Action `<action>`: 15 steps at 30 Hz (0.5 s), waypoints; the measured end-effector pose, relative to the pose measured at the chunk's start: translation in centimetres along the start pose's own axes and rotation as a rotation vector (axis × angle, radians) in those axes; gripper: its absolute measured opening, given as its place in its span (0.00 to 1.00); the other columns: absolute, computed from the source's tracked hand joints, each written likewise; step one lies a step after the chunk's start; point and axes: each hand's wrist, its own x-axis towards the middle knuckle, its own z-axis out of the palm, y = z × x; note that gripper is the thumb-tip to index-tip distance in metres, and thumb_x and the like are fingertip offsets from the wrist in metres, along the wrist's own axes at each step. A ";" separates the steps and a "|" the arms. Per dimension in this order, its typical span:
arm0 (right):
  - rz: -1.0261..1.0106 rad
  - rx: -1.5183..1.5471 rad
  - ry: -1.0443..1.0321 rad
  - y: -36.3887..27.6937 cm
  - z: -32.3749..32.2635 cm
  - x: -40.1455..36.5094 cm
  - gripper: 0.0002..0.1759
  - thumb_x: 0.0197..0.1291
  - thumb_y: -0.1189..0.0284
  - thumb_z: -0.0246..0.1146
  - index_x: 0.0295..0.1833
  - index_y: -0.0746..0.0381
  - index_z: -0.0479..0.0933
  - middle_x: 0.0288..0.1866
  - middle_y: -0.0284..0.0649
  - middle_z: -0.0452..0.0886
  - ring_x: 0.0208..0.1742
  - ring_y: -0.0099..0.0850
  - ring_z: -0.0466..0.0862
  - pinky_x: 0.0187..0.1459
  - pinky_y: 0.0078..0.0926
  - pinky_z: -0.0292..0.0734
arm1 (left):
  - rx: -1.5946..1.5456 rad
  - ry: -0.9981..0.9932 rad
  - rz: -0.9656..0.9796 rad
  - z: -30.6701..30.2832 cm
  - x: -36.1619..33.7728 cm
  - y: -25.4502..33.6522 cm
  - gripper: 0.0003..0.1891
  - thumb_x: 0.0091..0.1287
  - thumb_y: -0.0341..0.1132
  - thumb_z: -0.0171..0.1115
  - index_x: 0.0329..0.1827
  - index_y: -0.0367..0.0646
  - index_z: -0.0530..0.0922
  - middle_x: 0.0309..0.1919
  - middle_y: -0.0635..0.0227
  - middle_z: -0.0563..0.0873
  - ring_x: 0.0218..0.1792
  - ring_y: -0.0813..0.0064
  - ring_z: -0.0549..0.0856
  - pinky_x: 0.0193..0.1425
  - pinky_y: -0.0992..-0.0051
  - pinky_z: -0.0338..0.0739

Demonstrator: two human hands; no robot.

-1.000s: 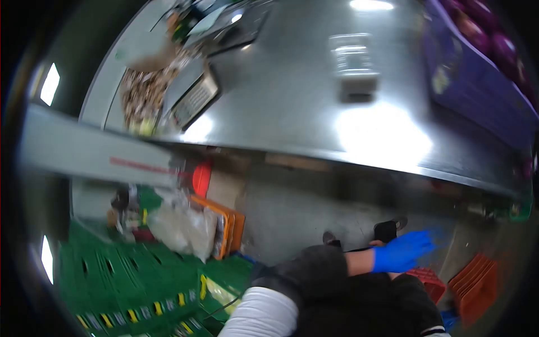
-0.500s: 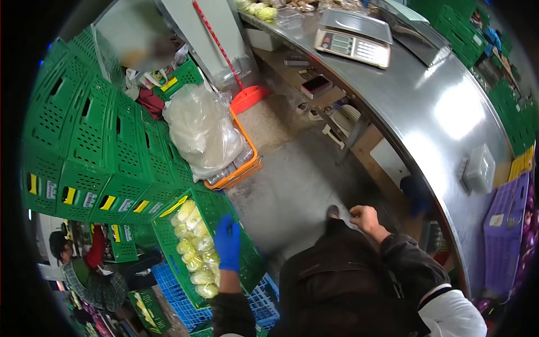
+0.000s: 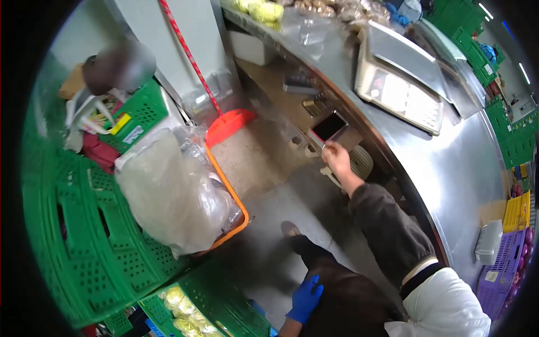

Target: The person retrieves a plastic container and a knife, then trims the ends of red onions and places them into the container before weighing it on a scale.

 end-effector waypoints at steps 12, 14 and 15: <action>-0.037 -0.149 0.170 7.8 7.5 26.5 0.23 0.65 0.78 0.61 0.65 0.55 0.69 0.41 0.39 0.80 0.29 0.27 0.82 0.33 0.26 0.82 | -0.304 0.085 -0.387 -9.9 12.0 -3.5 0.16 0.65 0.33 0.66 0.55 0.39 0.81 0.49 0.59 0.87 0.52 0.66 0.86 0.58 0.69 0.78; -0.053 -0.545 0.259 8.3 8.0 29.4 0.22 0.68 0.72 0.58 0.66 0.51 0.69 0.41 0.40 0.82 0.25 0.29 0.82 0.29 0.26 0.81 | -0.326 0.095 -0.385 -10.6 14.2 -5.1 0.14 0.65 0.33 0.67 0.52 0.39 0.82 0.48 0.60 0.87 0.50 0.69 0.86 0.57 0.71 0.79; -0.043 -0.542 0.272 8.5 8.1 31.0 0.22 0.68 0.72 0.58 0.66 0.51 0.69 0.41 0.40 0.82 0.25 0.29 0.82 0.29 0.26 0.81 | -0.372 0.075 -0.450 -10.9 15.1 -5.7 0.14 0.65 0.31 0.66 0.52 0.38 0.82 0.48 0.60 0.87 0.51 0.69 0.86 0.58 0.70 0.78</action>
